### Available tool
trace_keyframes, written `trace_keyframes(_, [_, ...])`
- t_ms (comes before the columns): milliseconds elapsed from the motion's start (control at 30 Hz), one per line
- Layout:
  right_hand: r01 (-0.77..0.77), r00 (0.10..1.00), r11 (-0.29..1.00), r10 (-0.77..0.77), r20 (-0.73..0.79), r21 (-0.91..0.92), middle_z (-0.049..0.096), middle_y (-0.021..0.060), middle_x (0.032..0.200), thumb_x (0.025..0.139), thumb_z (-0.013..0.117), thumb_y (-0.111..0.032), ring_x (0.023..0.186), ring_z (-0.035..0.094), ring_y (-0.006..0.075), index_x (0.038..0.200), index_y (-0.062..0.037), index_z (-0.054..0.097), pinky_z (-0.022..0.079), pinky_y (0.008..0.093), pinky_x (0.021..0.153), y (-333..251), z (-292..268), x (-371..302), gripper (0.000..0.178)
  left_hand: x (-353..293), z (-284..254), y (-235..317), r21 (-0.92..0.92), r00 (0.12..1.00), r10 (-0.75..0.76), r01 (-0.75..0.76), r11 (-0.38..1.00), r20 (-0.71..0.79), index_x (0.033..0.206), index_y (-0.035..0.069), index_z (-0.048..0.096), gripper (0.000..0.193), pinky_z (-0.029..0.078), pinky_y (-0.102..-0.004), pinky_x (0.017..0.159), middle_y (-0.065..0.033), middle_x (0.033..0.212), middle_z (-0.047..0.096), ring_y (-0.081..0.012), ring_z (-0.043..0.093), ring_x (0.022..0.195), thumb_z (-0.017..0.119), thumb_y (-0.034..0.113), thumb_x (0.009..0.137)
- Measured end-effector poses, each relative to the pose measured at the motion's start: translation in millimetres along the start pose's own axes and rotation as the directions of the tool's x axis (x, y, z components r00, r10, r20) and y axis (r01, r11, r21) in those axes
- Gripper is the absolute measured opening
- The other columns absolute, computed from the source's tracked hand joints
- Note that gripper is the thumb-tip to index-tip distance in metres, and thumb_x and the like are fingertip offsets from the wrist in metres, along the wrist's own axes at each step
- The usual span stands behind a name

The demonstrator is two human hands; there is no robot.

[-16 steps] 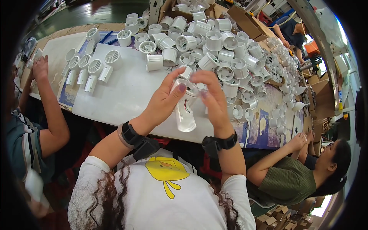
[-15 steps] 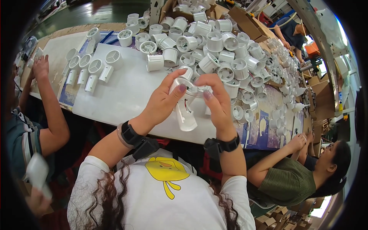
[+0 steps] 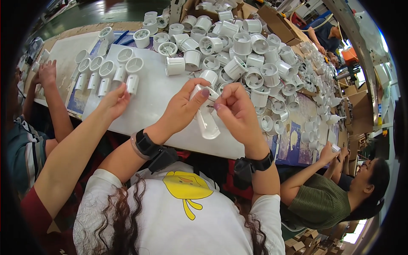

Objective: The person picks up a white plastic housing and a fan unit, fits the fan into the housing, and threads the wires through a side opening. They then snap a plastic cover onto the housing and place the assembled unit on the table before repeating the process.

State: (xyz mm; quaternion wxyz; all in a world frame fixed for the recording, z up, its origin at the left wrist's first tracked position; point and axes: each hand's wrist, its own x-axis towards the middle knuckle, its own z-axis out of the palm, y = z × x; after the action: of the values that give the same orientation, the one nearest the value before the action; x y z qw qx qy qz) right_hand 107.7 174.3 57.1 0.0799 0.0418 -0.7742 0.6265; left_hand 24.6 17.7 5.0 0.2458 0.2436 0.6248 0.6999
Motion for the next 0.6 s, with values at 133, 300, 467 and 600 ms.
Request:
trace_keyframes(133, [-0.076,0.996,0.941,0.089,-0.024,0.33,0.055,-0.0008,0.085,0.087,0.054,0.004,0.075,0.049,0.0039,0.1,-0.0072,0.042,0.04,0.0194,0.066,8.9,-0.3,5.6,0.02,5.1,-6.8,-20.8,-0.148,0.994,0.022,-0.006,0.989,0.105,0.131,0.013,0.045,0.048,0.044,-0.0246,0.086,-0.0022,0.115,0.054,-0.0107,0.053,0.103,0.055,0.043,0.095])
trace_keyframes(300, [-0.128,0.988,0.913,0.152,-0.03,0.388,0.054,-0.0011,0.085,0.088,0.054,0.003,0.074,0.048,0.0035,0.099,-0.0079,0.042,0.039,0.0187,0.066,4.9,1.1,3.6,0.019,2.2,-7.4,-16.0,0.09,0.916,0.385,-0.395,0.914,0.111,0.127,0.011,0.046,0.064,0.044,-0.0319,0.093,-0.0074,0.123,0.051,-0.0188,0.052,0.112,0.078,0.036,0.077])
trace_keyframes(467, [-0.114,0.989,0.936,0.14,-0.052,0.334,0.054,-0.0013,0.085,0.089,0.055,0.001,0.074,0.048,0.0037,0.096,-0.0081,0.041,0.039,0.0185,0.065,0.6,-0.3,0.2,0.018,4.8,-8.3,-8.3,0.354,0.815,0.535,-0.579,0.734,0.224,0.122,0.009,0.049,0.076,0.044,-0.0361,0.096,-0.0132,0.126,0.051,-0.0265,0.053,0.114,0.09,0.018,0.058])
trace_keyframes(600, [-0.18,0.982,0.924,0.186,0.015,0.338,0.055,0.0001,0.086,0.088,0.056,0.001,0.075,0.048,0.0051,0.102,-0.0064,0.044,0.041,0.0204,0.069,-2.8,-9.5,3.6,0.02,-2.1,-7.1,-6.0,0.414,0.818,0.515,-0.575,0.705,0.258,0.119,0.008,0.05,0.067,0.044,-0.0362,0.096,-0.015,0.127,0.051,-0.0282,0.052,0.116,0.086,0.012,0.061])
